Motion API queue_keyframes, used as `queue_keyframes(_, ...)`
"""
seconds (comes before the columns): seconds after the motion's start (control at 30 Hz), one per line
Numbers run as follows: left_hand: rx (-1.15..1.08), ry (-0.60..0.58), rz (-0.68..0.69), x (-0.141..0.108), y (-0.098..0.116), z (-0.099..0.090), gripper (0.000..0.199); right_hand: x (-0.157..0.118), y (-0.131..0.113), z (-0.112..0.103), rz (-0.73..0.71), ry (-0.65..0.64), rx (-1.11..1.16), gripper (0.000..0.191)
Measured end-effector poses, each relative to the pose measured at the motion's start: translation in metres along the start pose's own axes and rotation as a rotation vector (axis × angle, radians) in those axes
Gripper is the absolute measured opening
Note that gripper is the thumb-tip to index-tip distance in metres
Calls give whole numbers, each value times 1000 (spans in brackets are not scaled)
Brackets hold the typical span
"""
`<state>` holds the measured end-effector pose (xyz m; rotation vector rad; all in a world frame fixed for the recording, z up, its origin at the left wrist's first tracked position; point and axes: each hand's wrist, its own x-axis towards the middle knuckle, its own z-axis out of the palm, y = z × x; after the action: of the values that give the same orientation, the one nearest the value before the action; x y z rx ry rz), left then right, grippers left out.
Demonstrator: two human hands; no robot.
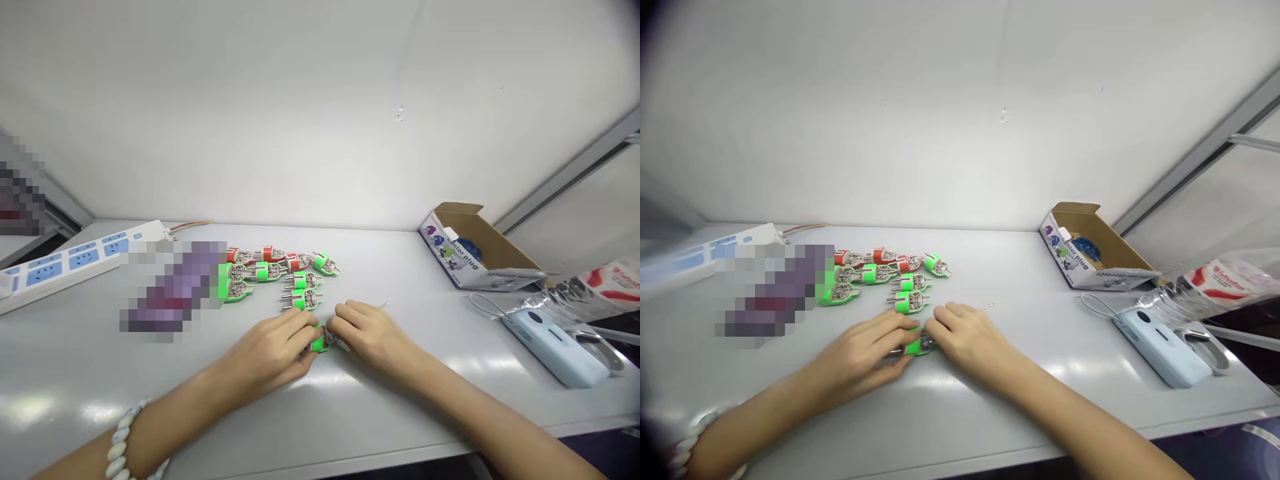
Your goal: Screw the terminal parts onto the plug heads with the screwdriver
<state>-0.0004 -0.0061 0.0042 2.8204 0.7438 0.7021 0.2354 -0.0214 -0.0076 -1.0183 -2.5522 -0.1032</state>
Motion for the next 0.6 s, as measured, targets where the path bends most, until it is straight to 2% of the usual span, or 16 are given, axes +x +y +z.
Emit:
queue_keyframes(0.27,-59,-30,-25,0,-1,-3,14,2,10,-6,114,71,13,23)
queue_keyframes(0.33,-59,-52,-43,1,-1,-3,14,2,12,-12,153,149,25,20)
queue_keyframes(0.43,-57,-107,-78,2,-1,-4,20,0,14,-26,262,339,67,15)
queue_keyframes(0.53,-58,-168,-81,4,-1,-3,24,-2,14,-37,432,473,355,20)
queue_keyframes(0.6,-56,-199,-84,5,-1,-2,24,-2,13,-40,520,458,591,21)
